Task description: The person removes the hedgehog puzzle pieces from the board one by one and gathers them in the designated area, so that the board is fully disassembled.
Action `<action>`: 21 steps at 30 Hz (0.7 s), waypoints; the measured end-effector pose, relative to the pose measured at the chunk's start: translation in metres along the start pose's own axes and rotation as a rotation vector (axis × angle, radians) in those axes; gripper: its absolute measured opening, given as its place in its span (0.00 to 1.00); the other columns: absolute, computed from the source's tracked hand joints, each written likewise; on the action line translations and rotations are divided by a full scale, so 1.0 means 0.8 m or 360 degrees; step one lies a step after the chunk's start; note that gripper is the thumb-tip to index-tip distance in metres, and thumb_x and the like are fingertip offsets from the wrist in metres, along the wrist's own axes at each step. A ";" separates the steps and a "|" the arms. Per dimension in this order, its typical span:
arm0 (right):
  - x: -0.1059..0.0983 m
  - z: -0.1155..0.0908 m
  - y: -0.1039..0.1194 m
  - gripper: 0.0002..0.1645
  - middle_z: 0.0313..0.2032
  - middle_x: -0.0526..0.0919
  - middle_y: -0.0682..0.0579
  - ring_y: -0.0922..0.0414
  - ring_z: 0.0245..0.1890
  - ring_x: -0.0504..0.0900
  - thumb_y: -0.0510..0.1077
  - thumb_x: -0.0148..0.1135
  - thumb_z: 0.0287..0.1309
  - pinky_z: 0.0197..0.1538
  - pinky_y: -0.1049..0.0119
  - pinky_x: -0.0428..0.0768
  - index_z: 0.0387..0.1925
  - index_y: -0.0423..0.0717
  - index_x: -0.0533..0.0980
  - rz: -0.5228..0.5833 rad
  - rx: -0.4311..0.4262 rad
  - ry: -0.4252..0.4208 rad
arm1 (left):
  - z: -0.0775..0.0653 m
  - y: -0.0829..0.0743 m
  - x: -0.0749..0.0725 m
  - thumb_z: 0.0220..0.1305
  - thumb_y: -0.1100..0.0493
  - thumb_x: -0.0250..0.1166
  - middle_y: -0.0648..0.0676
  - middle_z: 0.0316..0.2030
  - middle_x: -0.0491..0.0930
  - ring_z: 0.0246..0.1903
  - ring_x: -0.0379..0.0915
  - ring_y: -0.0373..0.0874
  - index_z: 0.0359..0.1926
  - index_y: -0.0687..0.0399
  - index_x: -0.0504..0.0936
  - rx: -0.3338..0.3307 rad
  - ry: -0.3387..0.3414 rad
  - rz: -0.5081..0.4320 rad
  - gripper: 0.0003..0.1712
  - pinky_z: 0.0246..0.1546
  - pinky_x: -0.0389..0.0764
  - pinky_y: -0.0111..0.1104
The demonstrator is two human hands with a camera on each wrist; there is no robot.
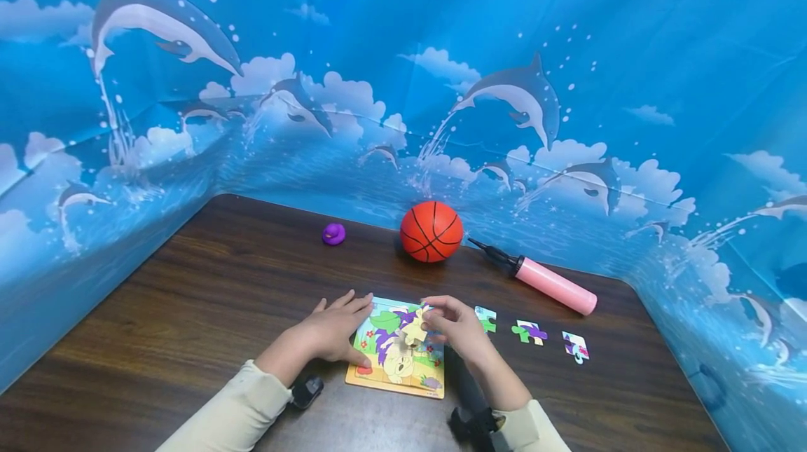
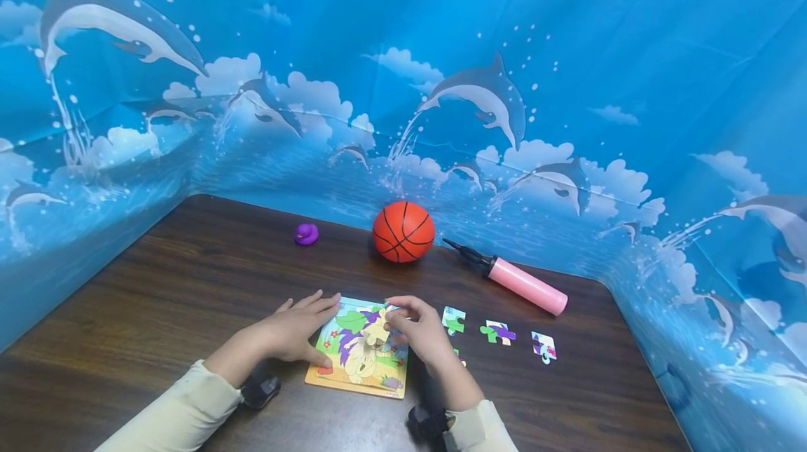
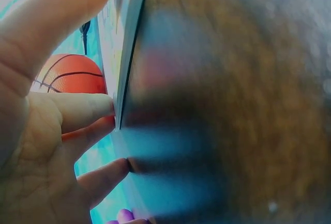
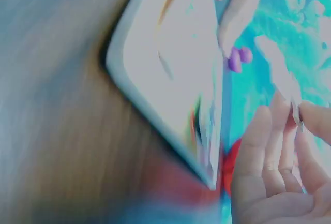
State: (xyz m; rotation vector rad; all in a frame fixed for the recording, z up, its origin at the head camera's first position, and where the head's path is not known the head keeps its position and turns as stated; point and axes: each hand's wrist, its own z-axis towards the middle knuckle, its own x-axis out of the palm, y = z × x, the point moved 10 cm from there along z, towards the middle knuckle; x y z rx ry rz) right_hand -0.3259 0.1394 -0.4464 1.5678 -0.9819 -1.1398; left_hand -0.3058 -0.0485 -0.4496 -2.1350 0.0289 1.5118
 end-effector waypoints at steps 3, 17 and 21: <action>-0.038 -0.009 -0.014 0.22 0.41 0.82 0.47 0.53 0.40 0.84 0.45 0.63 0.66 0.44 0.55 0.86 0.57 0.37 0.75 0.0016 0.0085 -0.0157 | 0.002 0.000 0.001 0.50 0.36 0.75 0.52 0.77 0.53 0.76 0.40 0.57 0.75 0.56 0.61 0.0013 0.0001 -0.0001 0.58 0.70 0.43 0.64; -0.205 -0.089 -0.081 0.19 0.40 0.83 0.48 0.56 0.38 0.82 0.38 0.59 0.67 0.38 0.61 0.85 0.54 0.26 0.76 -0.0296 0.0258 -0.0551 | 0.002 0.007 -0.001 0.48 0.36 0.76 0.55 0.76 0.54 0.75 0.41 0.60 0.74 0.60 0.62 -0.0004 -0.0020 -0.0017 0.59 0.67 0.42 0.68; -0.211 -0.094 -0.077 0.17 0.38 0.85 0.45 0.55 0.37 0.83 0.37 0.61 0.66 0.38 0.58 0.86 0.51 0.27 0.78 -0.0427 0.0225 -0.0583 | 0.005 0.001 0.000 0.49 0.38 0.76 0.56 0.76 0.53 0.75 0.41 0.61 0.74 0.59 0.62 0.0019 -0.0014 -0.0037 0.58 0.68 0.41 0.68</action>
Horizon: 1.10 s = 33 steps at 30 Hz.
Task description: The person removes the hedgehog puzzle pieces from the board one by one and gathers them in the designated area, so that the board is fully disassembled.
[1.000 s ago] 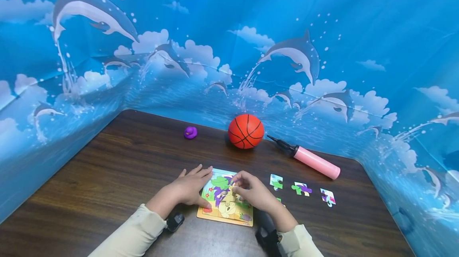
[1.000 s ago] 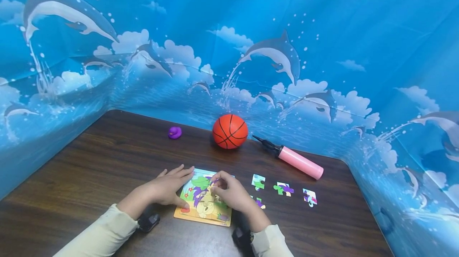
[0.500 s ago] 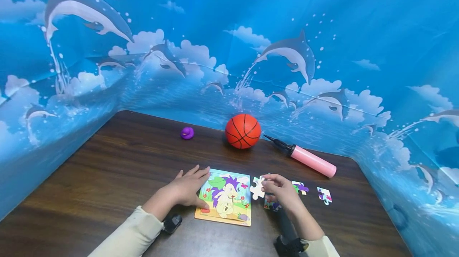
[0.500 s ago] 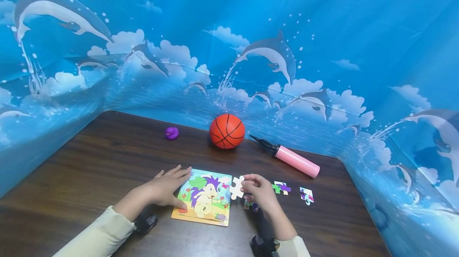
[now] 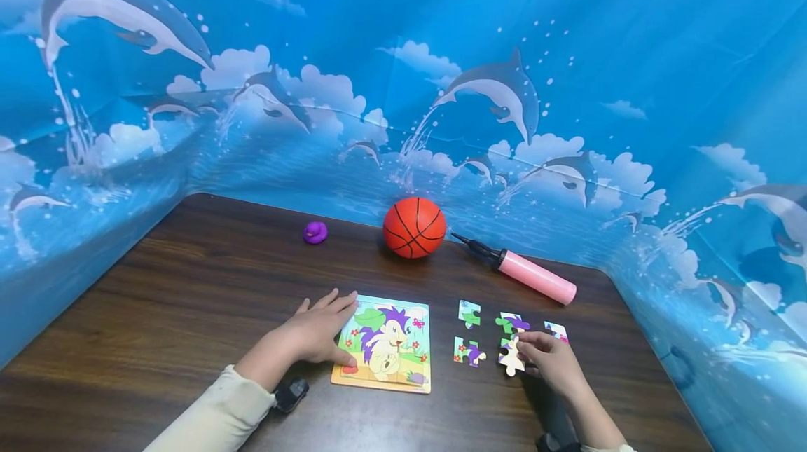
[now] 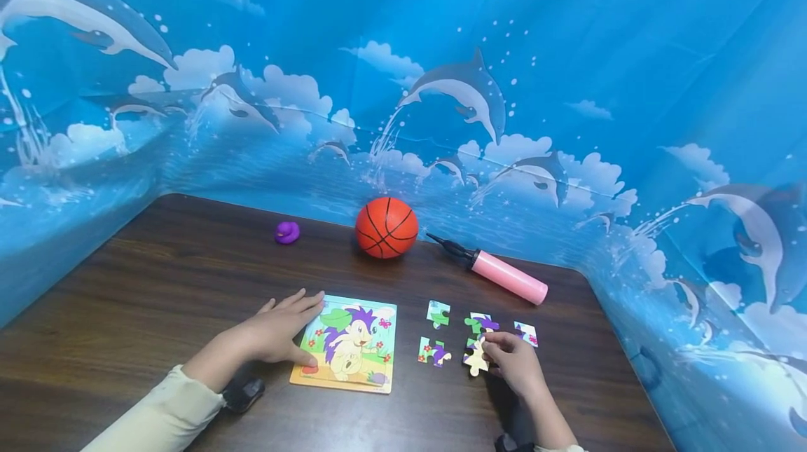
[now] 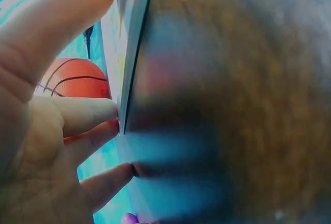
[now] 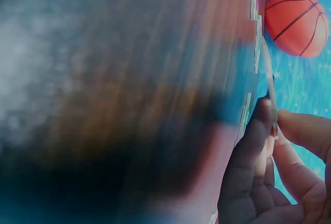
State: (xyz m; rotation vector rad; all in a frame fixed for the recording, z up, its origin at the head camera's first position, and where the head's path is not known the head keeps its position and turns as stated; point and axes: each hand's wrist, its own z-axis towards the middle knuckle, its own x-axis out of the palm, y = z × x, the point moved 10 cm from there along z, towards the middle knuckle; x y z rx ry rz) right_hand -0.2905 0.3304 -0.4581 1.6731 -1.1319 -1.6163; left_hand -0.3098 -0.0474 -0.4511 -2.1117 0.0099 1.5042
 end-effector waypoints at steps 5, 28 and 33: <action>0.000 -0.001 0.011 0.14 0.34 0.85 0.45 0.55 0.33 0.83 0.37 0.62 0.64 0.34 0.61 0.85 0.48 0.31 0.80 -0.0195 -0.0080 -0.0037 | -0.001 -0.006 -0.001 0.50 0.41 0.76 0.56 0.77 0.51 0.75 0.38 0.62 0.74 0.50 0.65 -0.0004 -0.0005 -0.0015 0.53 0.68 0.37 0.68; 0.138 -0.016 0.146 0.19 0.46 0.79 0.54 0.53 0.47 0.77 0.46 0.74 0.54 0.50 0.48 0.78 0.49 0.55 0.84 -0.1019 -0.0758 0.0364 | -0.068 -0.133 0.024 0.66 0.48 0.66 0.45 0.68 0.70 0.69 0.62 0.45 0.66 0.50 0.75 0.0767 -0.0029 0.0445 0.30 0.68 0.64 0.49; 0.195 -0.016 0.162 0.22 0.43 0.75 0.54 0.58 0.39 0.74 0.48 0.74 0.54 0.41 0.61 0.79 0.52 0.55 0.83 -0.1025 -0.0827 0.0674 | -0.069 -0.139 0.041 0.64 0.41 0.65 0.41 0.69 0.67 0.69 0.60 0.39 0.67 0.47 0.75 0.0764 0.0018 0.0553 0.34 0.68 0.64 0.49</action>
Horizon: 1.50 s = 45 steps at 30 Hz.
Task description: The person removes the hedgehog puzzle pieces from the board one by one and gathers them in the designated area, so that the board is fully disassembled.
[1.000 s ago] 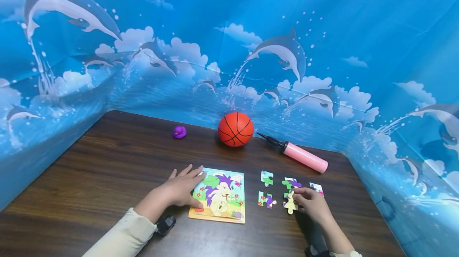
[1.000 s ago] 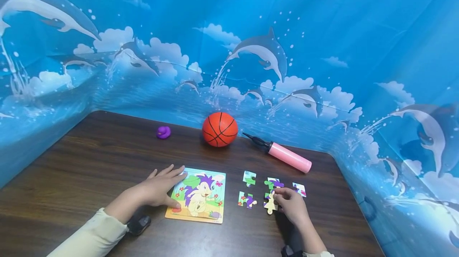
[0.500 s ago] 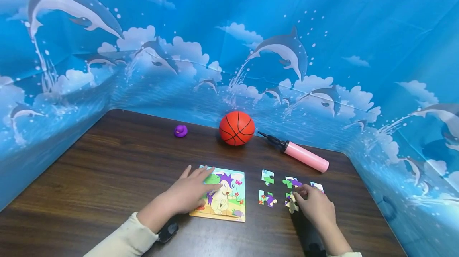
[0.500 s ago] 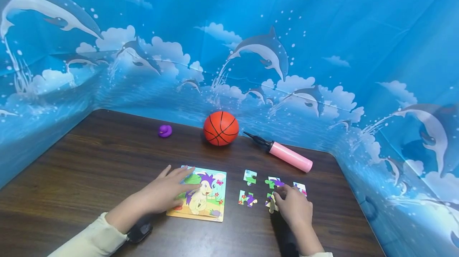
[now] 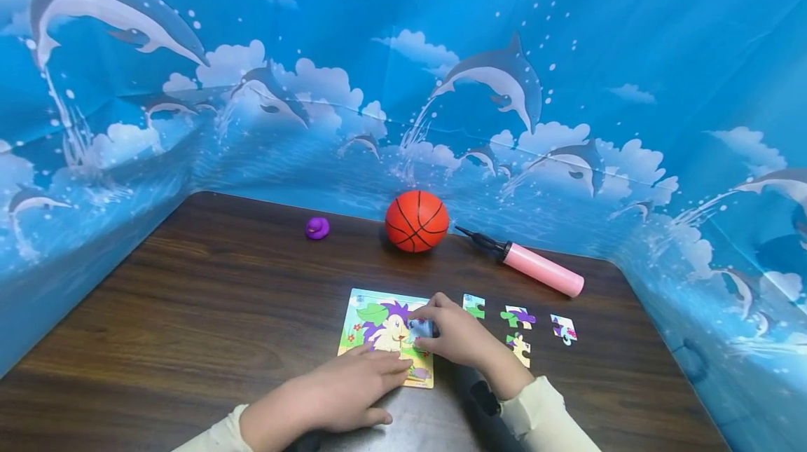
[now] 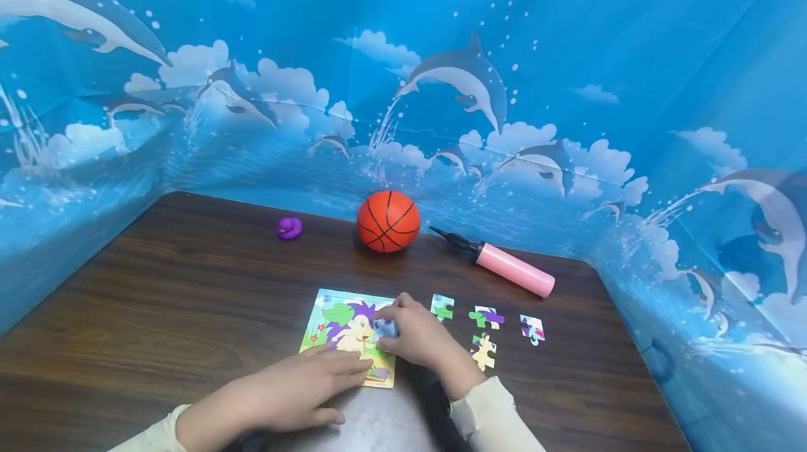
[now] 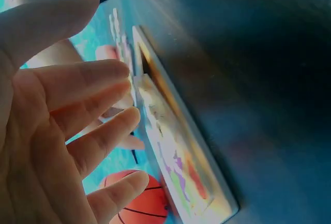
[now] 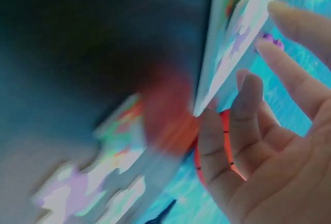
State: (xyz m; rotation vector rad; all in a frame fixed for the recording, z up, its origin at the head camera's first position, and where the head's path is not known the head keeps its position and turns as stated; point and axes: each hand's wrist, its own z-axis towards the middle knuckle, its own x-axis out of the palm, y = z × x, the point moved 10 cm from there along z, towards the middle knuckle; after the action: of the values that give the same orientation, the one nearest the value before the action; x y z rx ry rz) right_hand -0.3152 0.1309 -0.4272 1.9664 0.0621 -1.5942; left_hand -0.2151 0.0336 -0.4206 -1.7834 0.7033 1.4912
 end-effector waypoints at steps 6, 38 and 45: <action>0.012 0.008 0.004 0.25 0.41 0.73 0.56 0.58 0.39 0.72 0.52 0.78 0.48 0.42 0.61 0.78 0.51 0.60 0.85 -0.0068 0.0038 0.0104 | 0.002 -0.001 0.011 0.63 0.38 0.64 0.41 0.70 0.66 0.70 0.59 0.40 0.68 0.48 0.74 -0.0010 0.0059 -0.0041 0.36 0.67 0.64 0.51; -0.026 -0.063 -0.116 0.16 0.43 0.82 0.49 0.54 0.39 0.75 0.47 0.62 0.66 0.36 0.62 0.77 0.48 0.40 0.82 0.1184 0.0651 -0.0433 | -0.002 0.018 0.006 0.65 0.42 0.65 0.42 0.69 0.68 0.69 0.61 0.42 0.66 0.47 0.76 -0.0057 0.0043 -0.0359 0.32 0.68 0.63 0.48; -0.062 -0.167 -0.234 0.24 0.47 0.82 0.44 0.54 0.41 0.74 0.50 0.58 0.69 0.36 0.63 0.75 0.53 0.33 0.79 0.0907 0.0992 -0.0568 | -0.011 0.069 -0.018 0.65 0.47 0.66 0.49 0.73 0.63 0.73 0.54 0.50 0.68 0.52 0.73 -0.0191 -0.0082 -0.0584 0.33 0.71 0.45 0.61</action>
State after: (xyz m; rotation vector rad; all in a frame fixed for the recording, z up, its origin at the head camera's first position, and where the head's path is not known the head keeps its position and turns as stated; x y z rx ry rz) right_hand -0.2860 0.3636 -0.4473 1.8234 -1.1510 -1.6377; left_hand -0.2550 -0.0073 -0.4149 -1.8369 0.2453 1.3444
